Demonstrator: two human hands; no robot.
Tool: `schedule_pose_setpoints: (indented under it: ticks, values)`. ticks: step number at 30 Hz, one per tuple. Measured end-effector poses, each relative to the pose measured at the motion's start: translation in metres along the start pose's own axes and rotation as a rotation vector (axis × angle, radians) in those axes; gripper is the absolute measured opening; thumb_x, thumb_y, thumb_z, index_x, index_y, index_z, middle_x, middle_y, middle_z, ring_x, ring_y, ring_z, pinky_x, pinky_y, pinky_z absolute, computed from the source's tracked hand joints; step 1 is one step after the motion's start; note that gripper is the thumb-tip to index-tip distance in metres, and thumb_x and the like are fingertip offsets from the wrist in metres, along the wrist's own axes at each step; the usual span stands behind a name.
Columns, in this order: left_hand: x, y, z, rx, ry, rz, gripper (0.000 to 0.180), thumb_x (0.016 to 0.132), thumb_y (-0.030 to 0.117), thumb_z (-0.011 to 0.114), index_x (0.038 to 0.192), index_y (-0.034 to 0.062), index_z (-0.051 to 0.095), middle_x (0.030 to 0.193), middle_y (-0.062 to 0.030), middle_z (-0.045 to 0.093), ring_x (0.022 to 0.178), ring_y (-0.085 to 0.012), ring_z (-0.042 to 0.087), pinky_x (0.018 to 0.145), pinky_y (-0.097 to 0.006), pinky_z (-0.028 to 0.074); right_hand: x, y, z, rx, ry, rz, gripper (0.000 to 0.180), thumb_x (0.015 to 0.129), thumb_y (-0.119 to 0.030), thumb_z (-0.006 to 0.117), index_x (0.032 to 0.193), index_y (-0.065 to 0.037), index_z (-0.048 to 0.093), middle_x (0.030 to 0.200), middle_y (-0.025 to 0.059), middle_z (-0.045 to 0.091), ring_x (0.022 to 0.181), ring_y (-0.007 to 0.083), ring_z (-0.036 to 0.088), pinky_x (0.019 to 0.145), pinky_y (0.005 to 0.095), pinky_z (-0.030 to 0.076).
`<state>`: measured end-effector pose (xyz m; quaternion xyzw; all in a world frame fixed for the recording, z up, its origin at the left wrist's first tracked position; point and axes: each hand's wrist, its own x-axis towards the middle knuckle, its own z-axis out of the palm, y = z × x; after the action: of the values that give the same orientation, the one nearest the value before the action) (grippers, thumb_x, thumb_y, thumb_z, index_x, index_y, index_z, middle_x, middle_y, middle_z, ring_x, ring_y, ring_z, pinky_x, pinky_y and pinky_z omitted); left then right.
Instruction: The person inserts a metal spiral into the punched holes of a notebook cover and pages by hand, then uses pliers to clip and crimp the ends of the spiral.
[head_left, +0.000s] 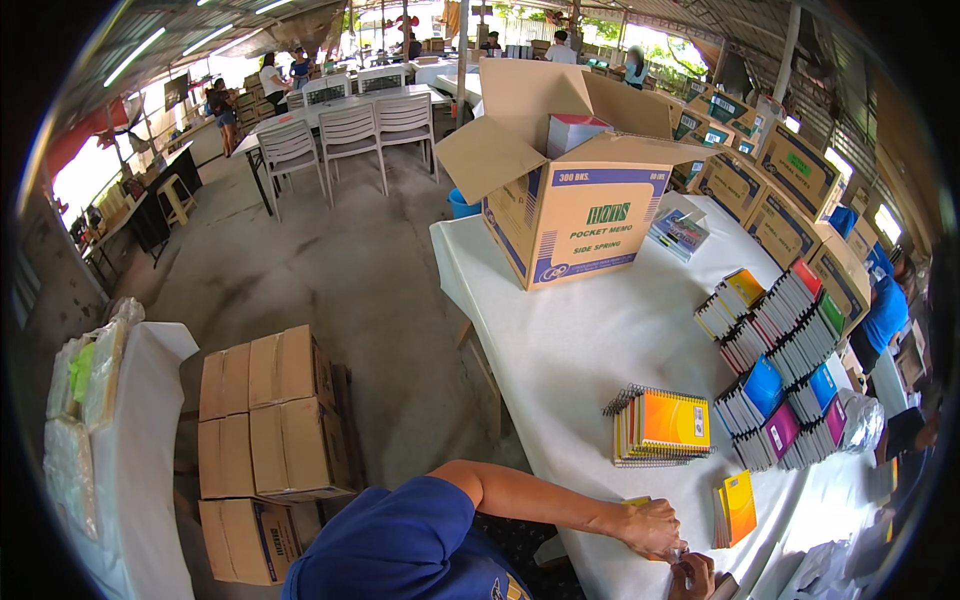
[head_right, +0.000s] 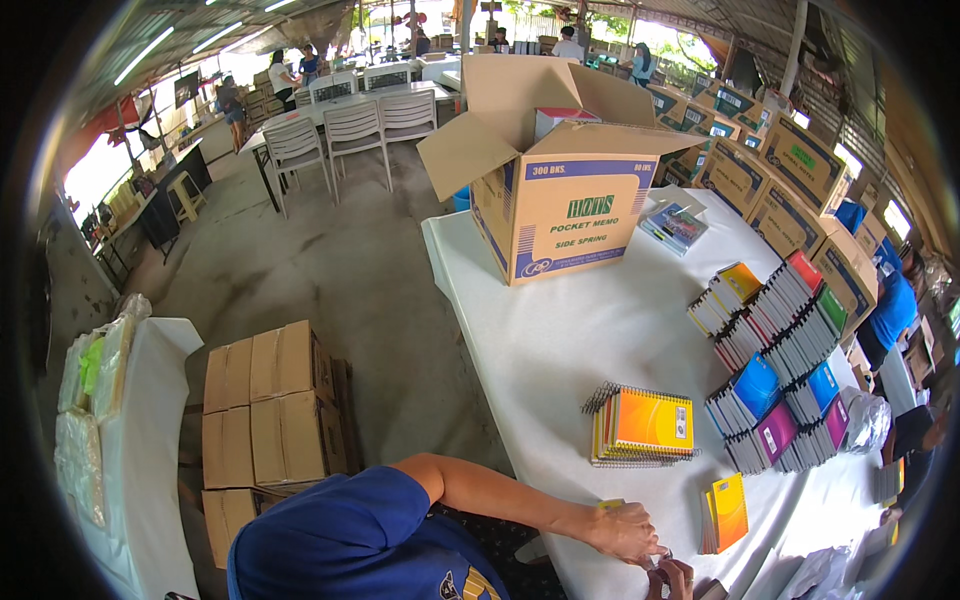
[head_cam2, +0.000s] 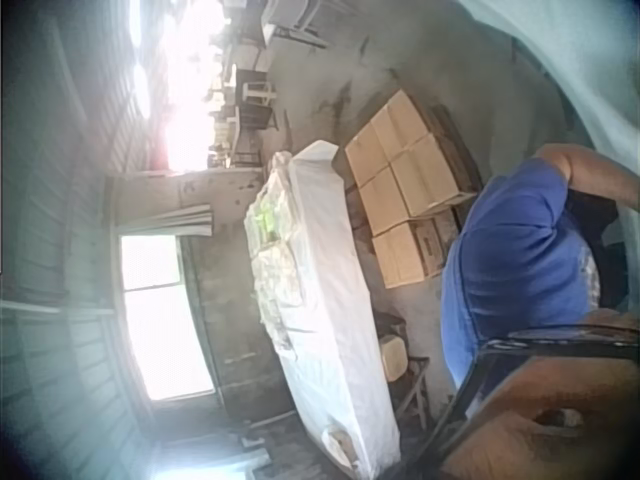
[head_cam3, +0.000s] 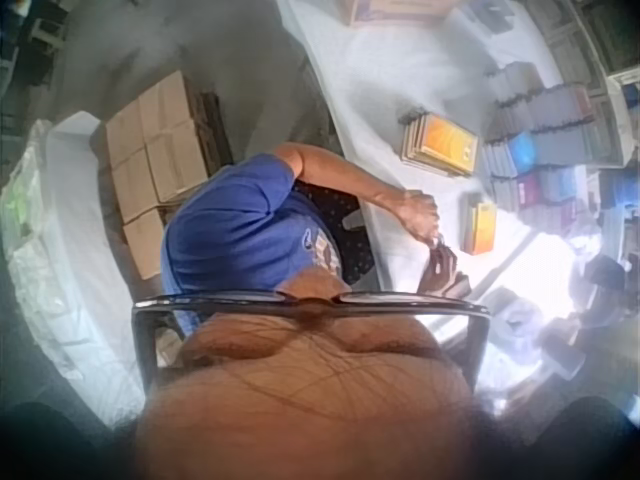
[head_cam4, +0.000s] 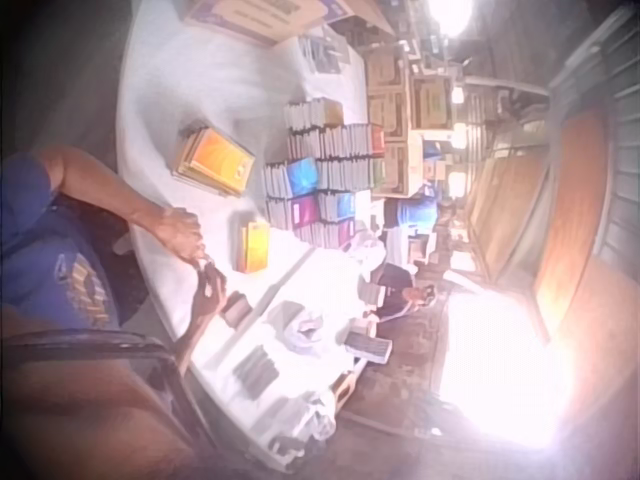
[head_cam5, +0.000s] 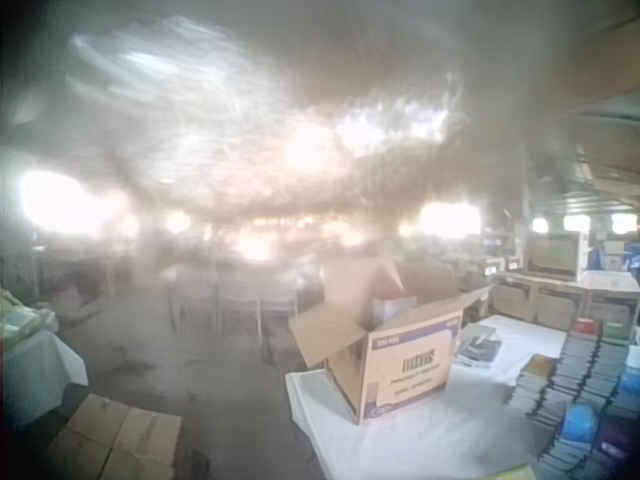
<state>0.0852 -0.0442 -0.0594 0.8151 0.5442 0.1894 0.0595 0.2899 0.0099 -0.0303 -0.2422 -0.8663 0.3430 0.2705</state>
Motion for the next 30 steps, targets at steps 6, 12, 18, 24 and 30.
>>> schedule_pose_setpoints:
  ticks: [6,12,18,24,30]
  values:
    - [0.0,0.0,0.0,0.003,-0.002,-0.004,0.038,0.09,0.048,0.057,0.102,0.012,0.061,0.071,-0.0085,0.067,0.068,-0.0307,0.068,0.055,-0.045,0.051,0.001,0.0,-0.001,0.021,-0.036,0.032,0.016,0.085,0.004,0.067,0.101,-0.001,0.065,0.088,0.0108,0.064,0.077,0.015,0.062,0.072,0.0288,0.051]
    - [0.0,0.001,-0.003,0.002,-0.005,-0.002,0.037,0.09,0.047,0.058,0.101,0.0122,0.061,0.071,-0.0088,0.067,0.068,-0.0309,0.068,0.054,-0.045,0.051,0.001,0.0,-0.004,0.033,-0.058,0.055,0.017,0.085,0.005,0.067,0.1,-0.001,0.064,0.088,0.0107,0.063,0.076,0.015,0.061,0.071,0.0288,0.051]
    - [-0.001,0.0,-0.002,-0.015,0.008,-0.003,0.035,0.089,0.046,0.059,0.098,0.0125,0.062,0.071,-0.0087,0.068,0.067,-0.0308,0.069,0.054,-0.045,0.051,0.003,-0.001,-0.005,0.04,-0.079,0.069,0.017,0.084,0.005,0.067,0.1,-0.001,0.064,0.089,0.0106,0.063,0.076,0.015,0.061,0.071,0.0287,0.051]
    - [0.002,0.001,0.001,-0.014,-0.03,-0.042,0.035,0.088,0.046,0.06,0.101,0.0129,0.064,0.071,-0.0084,0.068,0.068,-0.0303,0.069,0.054,-0.044,0.052,-0.002,-0.007,-0.003,0.054,-0.106,0.086,0.017,0.084,0.006,0.067,0.099,-0.001,0.064,0.089,0.0105,0.063,0.076,0.0151,0.061,0.071,0.0287,0.051]
    - [0.002,0.001,0.001,-0.001,-0.033,-0.035,0.036,0.087,0.046,0.061,0.104,0.0143,0.064,0.075,-0.0092,0.069,0.072,-0.0295,0.07,0.058,-0.044,0.053,-0.01,0.026,-0.004,-0.242,-0.005,-0.221,0.038,0.092,-0.004,0.059,0.13,-0.004,0.059,0.092,0.0094,0.064,0.066,0.015,0.055,0.061,0.0269,0.047]
